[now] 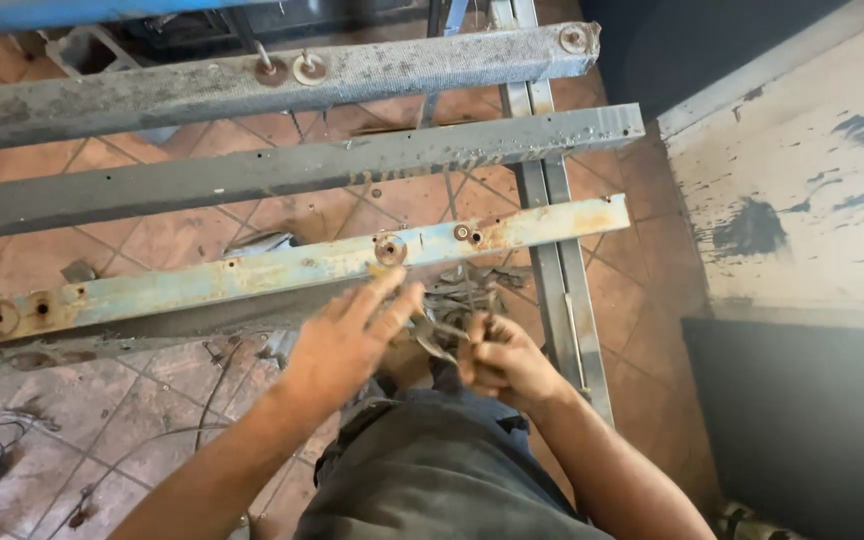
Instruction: Repairing or disassembling metal frames by untwisting wires and removing parts using pliers and a screwdriver
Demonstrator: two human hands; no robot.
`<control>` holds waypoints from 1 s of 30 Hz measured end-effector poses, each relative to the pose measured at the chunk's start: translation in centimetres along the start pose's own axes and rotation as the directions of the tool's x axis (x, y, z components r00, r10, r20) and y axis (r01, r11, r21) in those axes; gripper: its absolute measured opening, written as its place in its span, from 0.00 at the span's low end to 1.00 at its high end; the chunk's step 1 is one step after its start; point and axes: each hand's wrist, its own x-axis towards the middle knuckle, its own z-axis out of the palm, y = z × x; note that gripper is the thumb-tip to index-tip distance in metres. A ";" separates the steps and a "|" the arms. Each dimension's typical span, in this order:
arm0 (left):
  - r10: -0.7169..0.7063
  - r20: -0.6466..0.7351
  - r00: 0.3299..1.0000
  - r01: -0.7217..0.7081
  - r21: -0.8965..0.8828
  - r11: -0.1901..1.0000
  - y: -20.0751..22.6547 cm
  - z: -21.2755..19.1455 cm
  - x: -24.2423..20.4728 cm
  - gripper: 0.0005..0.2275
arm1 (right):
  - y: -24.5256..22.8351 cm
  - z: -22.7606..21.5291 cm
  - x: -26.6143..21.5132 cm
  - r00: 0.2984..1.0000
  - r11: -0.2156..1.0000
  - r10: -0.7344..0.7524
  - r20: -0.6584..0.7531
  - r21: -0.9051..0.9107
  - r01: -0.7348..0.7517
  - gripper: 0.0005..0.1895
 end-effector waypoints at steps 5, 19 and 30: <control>-0.251 -0.125 0.960 0.279 0.312 0.908 -2.8 -1.2 -0.1 0.24 | -1.8 -1.8 1.8 0.971 0.971 -0.227 -0.079 -0.094 0.219 0.06; -0.314 -0.264 0.912 0.386 0.292 0.875 -6.6 5.6 -1.7 0.33 | -7.7 0.8 6.6 0.840 -0.215 -0.539 0.056 -0.974 -0.073 0.16; -0.359 0.291 0.887 0.303 -0.953 -0.024 -0.1 23.3 4.4 0.17 | -7.4 -0.4 6.4 0.802 -0.416 -0.551 0.231 -0.909 -0.025 0.25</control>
